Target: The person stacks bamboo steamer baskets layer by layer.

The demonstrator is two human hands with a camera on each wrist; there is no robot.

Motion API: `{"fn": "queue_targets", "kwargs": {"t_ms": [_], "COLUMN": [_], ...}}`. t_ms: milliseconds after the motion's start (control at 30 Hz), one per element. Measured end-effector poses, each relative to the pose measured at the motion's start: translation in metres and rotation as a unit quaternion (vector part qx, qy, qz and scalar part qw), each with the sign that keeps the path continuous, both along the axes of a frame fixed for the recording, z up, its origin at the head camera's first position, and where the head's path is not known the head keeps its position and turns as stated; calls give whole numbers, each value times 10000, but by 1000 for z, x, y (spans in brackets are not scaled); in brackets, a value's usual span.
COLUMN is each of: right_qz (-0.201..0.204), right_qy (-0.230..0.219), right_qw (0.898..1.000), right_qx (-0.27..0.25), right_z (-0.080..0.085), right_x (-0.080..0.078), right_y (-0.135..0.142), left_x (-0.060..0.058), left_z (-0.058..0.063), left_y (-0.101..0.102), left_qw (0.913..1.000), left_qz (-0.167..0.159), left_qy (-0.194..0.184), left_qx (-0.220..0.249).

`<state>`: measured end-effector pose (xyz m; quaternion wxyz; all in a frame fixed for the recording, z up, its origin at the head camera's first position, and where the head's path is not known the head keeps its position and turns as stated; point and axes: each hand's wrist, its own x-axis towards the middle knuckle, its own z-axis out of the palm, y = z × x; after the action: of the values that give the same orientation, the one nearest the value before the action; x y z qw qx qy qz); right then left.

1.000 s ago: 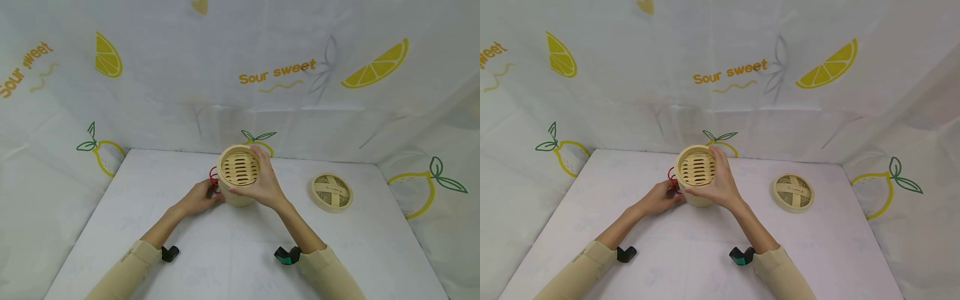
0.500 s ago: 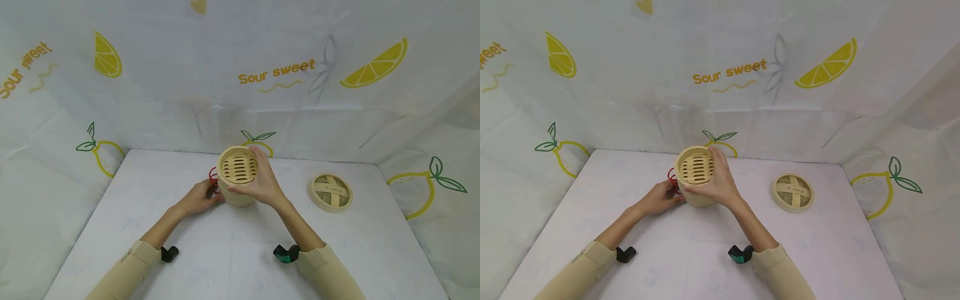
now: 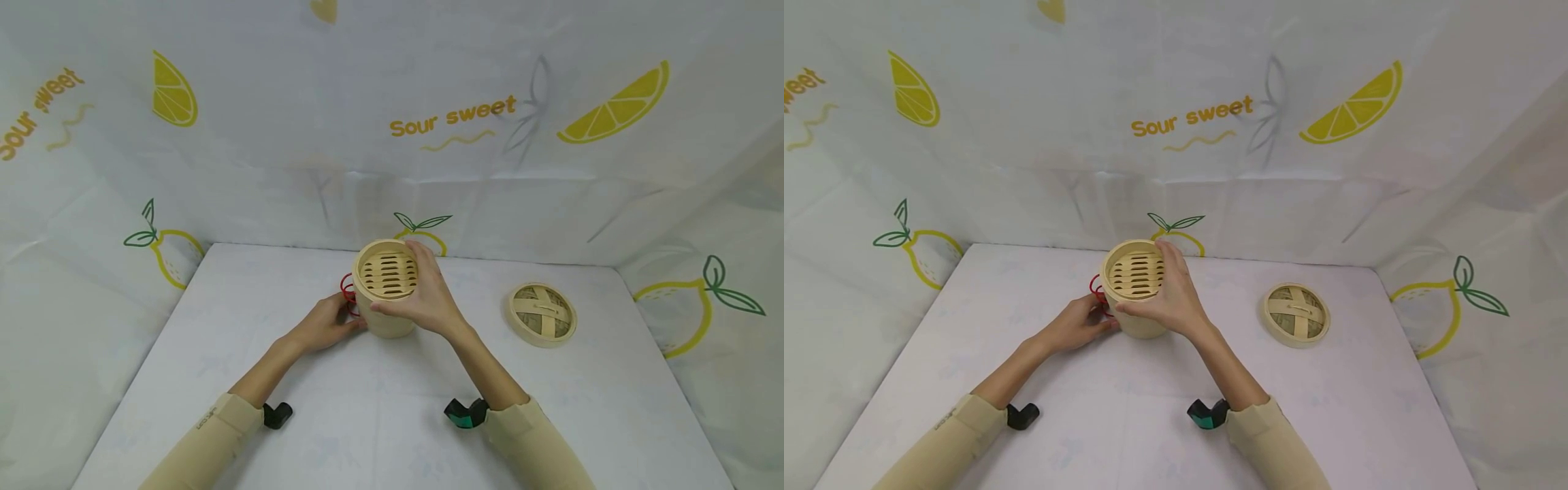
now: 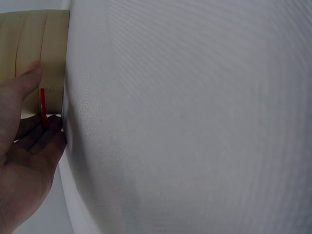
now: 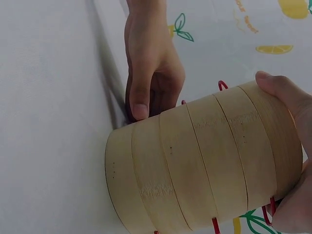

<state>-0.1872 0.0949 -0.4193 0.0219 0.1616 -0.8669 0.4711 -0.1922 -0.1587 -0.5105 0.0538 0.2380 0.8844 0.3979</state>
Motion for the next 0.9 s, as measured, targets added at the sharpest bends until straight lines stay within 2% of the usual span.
{"fn": "queue_targets", "kwargs": {"t_ms": [467,633,900], "right_qz": [-168,-166,-159], "right_qy": [-7,-48,-49], "right_qw": [9999,9998,9999], "right_qx": [-15,-28,-10], "right_z": [-1,0,1], "right_x": [3,4,4], "right_y": [-2,-3,-2], "left_x": [-1,0,1], "left_z": [-1,-2,1], "left_y": [0,0,1], "left_qw": [10000,10000,10000], "left_qz": [-21,4,-4], "left_qy": [-18,88,29], "left_qx": [-4,-18,18]}}
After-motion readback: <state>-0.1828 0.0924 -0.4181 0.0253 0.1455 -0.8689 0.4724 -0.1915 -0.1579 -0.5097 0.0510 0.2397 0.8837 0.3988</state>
